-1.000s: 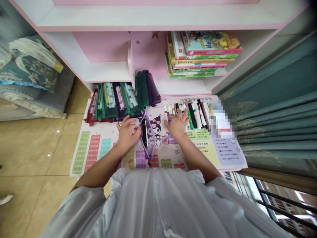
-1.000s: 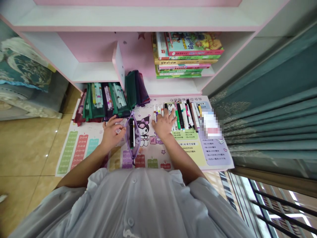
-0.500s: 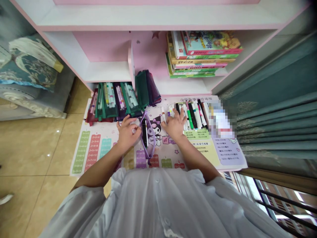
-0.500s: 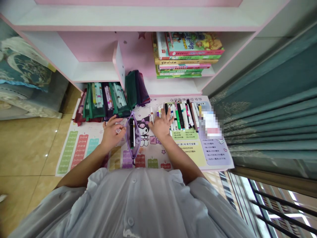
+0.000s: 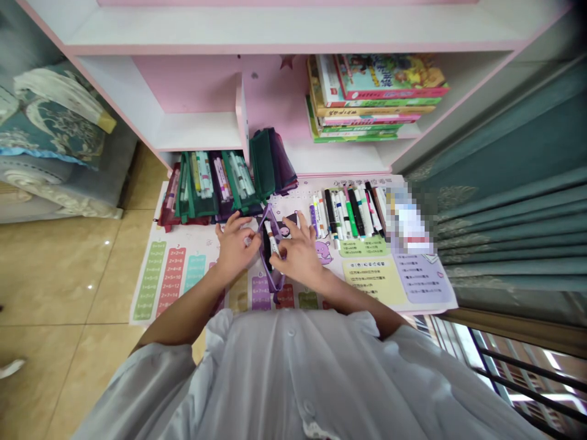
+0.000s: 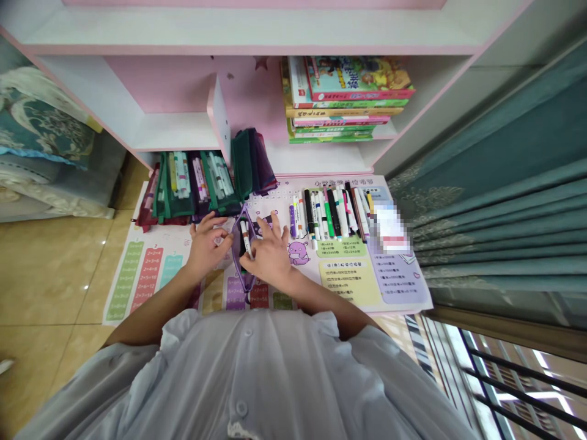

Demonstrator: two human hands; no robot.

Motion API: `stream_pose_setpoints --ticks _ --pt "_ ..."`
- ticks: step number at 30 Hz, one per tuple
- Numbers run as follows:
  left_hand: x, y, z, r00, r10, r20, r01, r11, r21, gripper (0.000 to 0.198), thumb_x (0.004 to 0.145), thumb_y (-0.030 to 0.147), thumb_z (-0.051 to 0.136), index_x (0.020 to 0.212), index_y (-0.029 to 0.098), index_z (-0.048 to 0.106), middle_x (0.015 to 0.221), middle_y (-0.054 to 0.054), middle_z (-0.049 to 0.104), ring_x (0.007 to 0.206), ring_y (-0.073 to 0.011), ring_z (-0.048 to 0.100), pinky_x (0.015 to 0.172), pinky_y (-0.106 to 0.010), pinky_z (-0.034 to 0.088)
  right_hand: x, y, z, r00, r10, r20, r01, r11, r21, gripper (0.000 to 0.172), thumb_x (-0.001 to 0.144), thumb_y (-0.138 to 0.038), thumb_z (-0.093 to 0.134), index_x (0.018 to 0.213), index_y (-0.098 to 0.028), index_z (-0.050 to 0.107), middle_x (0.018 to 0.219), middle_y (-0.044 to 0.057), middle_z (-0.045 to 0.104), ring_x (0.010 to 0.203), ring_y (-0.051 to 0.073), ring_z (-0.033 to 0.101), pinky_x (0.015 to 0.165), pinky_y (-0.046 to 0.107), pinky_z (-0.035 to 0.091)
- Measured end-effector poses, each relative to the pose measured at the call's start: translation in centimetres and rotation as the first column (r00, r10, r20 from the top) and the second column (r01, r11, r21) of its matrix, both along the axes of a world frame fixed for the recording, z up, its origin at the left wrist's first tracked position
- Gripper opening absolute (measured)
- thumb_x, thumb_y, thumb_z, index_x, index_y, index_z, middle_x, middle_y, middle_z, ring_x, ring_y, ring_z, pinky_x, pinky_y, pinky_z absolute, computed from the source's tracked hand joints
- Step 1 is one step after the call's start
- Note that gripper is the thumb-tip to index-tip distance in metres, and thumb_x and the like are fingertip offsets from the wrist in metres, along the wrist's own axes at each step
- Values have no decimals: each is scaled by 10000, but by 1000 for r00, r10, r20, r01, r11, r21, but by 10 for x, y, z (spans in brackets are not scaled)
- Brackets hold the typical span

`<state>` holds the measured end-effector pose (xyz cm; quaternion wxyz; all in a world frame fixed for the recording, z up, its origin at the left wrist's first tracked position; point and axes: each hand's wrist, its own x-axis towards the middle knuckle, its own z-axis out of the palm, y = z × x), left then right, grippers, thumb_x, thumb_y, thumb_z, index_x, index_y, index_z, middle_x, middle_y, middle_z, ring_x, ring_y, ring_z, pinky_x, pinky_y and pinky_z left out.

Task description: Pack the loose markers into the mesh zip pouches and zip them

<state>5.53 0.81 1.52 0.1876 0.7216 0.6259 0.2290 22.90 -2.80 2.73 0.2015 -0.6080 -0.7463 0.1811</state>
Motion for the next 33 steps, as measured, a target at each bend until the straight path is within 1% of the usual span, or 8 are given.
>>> stream_pose_setpoints --ticks 5,10,13,17,21,25,29,33 --pt "0 0 0 1000 -4 -5 4 1000 7 220 838 283 586 638 222 654 1242 -39 692 1388 -336 450 1132 -670 211 -9 5 -5 990 9 138 2 997 -80 160 762 -278 647 752 -161 755 1559 165 421 1513 439 163 1125 723 213" --pt "-1 0 0 1000 -10 -9 10 1000 0 216 835 275 592 638 221 660 1254 -40 687 1391 -340 444 1136 -666 205 -11 8 -8 976 22 217 1 994 -105 249 797 -315 644 945 -162 773 1553 181 422 1507 438 175 1126 732 219" --pt "-1 1 0 1000 -13 -10 13 1000 10 215 841 273 596 642 221 658 1246 -36 690 1389 -338 449 1127 -670 211 -12 9 -11 968 37 248 -5 992 -128 278 816 -325 637 977 -143 772 1555 194 414 1500 449 185 1125 739 213" --pt "0 0 1 1000 -14 -9 14 1000 15 212 842 268 597 643 219 652 1243 -37 693 1386 -337 453 1116 -677 218 -12 7 -13 973 27 228 -4 995 -102 220 825 -301 627 927 -161 762 1537 181 439 1495 448 205 1111 742 224" --pt "0 0 2 1000 -5 -8 5 1000 4 215 838 259 597 633 216 642 1249 -42 694 1388 -325 452 1121 -673 215 -2 9 -12 991 -85 105 79 995 59 187 849 -319 603 770 -192 716 1473 124 515 1491 414 236 1120 671 271" --pt "0 0 1 1000 -2 1 2 1000 3 210 832 265 606 630 221 646 1248 -38 693 1388 -327 449 1133 -670 204 23 25 -12 957 -288 45 270 934 235 244 872 -367 578 727 -198 676 1437 117 529 1482 403 251 1120 609 304" --pt "0 0 -1 1000 1 7 -1 1000 4 214 834 274 599 632 224 651 1247 -37 692 1387 -329 449 1139 -669 196 49 44 -25 899 -411 149 378 902 207 182 848 -333 606 807 -184 701 1465 148 491 1483 442 222 1120 676 256" --pt "0 0 0 1000 -1 4 1 1000 -2 211 832 275 593 639 228 662 1247 -39 691 1386 -334 450 1136 -669 200 64 51 -42 868 -423 260 408 906 114 209 808 -300 649 931 -142 710 1512 207 426 1482 493 168 1073 769 228"
